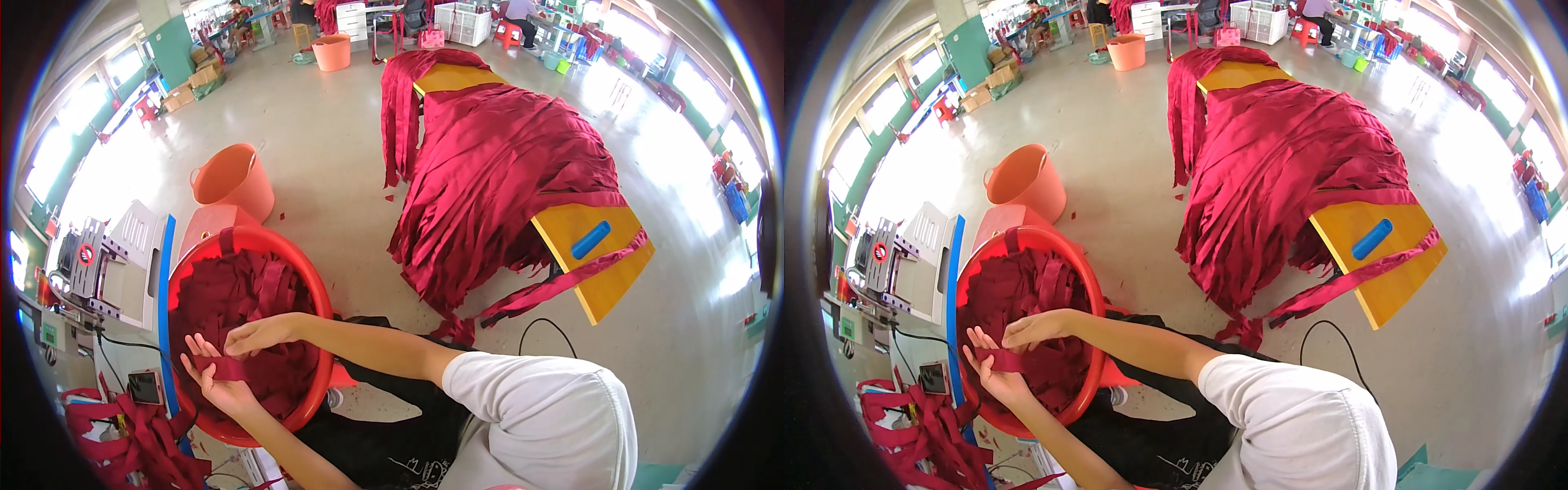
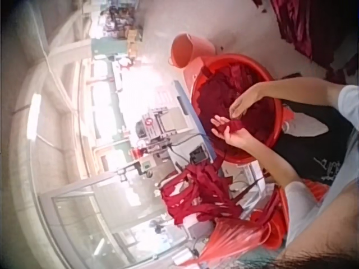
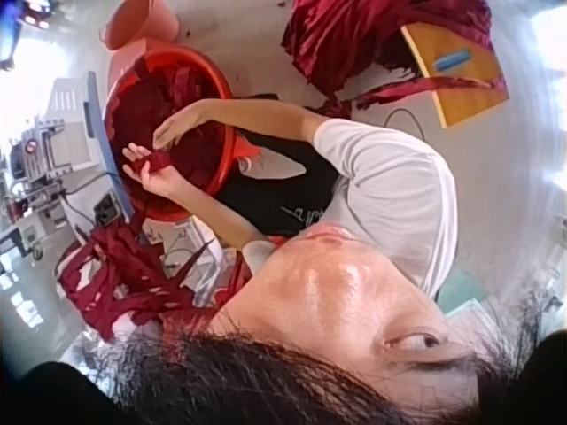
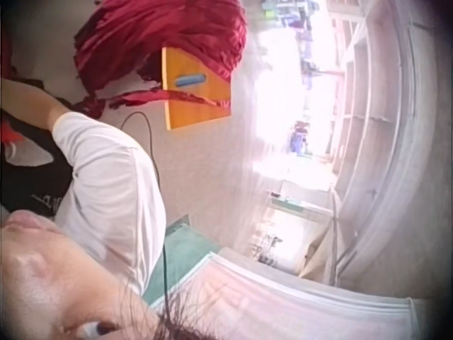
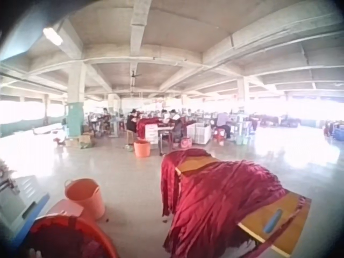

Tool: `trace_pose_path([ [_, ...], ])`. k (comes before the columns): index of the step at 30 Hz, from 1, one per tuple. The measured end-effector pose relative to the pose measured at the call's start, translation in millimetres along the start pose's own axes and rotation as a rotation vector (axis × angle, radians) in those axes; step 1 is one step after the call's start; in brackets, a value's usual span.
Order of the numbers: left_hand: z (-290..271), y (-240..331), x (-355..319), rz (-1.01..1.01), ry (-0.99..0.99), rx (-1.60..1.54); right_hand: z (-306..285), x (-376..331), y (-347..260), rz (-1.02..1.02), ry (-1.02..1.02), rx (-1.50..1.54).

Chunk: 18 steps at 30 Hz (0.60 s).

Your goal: The person is sorting and arranging red fabric strips from a large red basin onto a worktable.

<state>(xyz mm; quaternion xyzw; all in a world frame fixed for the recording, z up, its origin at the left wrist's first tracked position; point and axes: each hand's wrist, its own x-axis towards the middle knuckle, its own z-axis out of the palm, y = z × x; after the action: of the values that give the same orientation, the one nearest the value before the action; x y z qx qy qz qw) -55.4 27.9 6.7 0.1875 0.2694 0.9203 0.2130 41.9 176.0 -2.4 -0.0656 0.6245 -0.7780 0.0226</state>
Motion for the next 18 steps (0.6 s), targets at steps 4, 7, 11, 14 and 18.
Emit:
trace_pose_path([
  [4, -28, -8, 7, -0.010, 0.046, 0.078, 4, 5, 9, 0.036, -0.088, 0.016],
  [7, -57, -4, 13, -0.024, 0.165, 0.116, 8, 2, 10, 0.075, -0.081, 0.066],
  [11, -66, -28, 9, -0.033, 0.206, 0.213, -15, -29, 22, 0.009, 0.173, 0.005],
  [14, -72, -23, 5, -0.051, 0.212, 0.322, 0, -62, 18, -0.092, 0.153, 0.048],
  [18, -48, -26, -6, -0.189, 0.265, 0.505, 27, -88, 8, -0.017, 0.072, 0.229],
])
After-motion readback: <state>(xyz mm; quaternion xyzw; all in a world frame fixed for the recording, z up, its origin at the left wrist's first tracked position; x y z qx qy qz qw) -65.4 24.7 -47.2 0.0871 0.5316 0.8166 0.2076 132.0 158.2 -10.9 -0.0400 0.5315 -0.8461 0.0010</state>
